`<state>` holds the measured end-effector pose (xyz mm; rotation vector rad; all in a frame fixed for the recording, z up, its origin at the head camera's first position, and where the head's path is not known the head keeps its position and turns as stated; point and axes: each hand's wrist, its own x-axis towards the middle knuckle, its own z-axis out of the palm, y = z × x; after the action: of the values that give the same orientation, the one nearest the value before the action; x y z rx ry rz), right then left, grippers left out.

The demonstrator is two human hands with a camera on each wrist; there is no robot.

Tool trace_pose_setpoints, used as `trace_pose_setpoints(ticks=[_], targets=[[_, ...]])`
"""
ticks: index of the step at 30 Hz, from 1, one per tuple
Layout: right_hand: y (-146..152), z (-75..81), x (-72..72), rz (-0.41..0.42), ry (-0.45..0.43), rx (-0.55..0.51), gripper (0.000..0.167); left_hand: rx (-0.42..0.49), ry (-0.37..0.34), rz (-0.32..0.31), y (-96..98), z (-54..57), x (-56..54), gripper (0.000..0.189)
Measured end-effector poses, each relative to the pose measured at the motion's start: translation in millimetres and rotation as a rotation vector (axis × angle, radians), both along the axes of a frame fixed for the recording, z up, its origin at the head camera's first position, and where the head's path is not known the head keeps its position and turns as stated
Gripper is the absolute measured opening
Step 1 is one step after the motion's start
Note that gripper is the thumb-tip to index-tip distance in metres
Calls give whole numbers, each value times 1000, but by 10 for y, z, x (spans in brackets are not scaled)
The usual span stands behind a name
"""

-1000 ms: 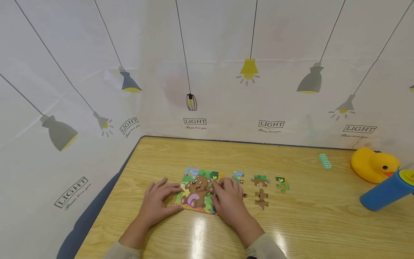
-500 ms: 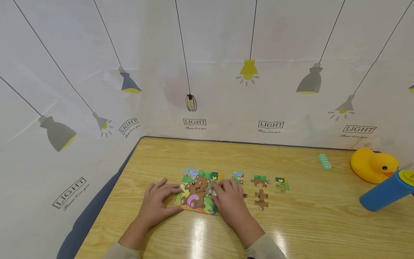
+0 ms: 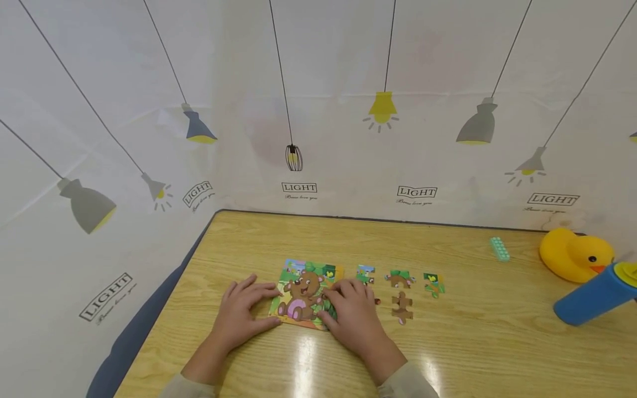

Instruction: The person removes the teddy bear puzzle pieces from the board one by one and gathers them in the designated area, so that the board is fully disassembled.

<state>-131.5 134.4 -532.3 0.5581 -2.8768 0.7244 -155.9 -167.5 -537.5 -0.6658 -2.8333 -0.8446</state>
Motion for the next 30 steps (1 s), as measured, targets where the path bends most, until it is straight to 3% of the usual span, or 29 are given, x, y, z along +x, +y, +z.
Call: trace_pose_setpoints(ticks=[6, 16, 21, 30], targets=[[-77, 33, 15, -75, -100, -118, 32, 1, 9, -2, -7, -5, 6, 57], [-94, -14, 18, -29, 85, -271, 38, 9, 34, -2, -3, -15, 6, 57], [-75, -41, 18, -9, 74, -345, 38, 6, 27, -5, -3, -5, 5, 57], [-66, -12, 15, 45, -1, -381, 41, 5, 9, -3, -11, -10, 0, 58]])
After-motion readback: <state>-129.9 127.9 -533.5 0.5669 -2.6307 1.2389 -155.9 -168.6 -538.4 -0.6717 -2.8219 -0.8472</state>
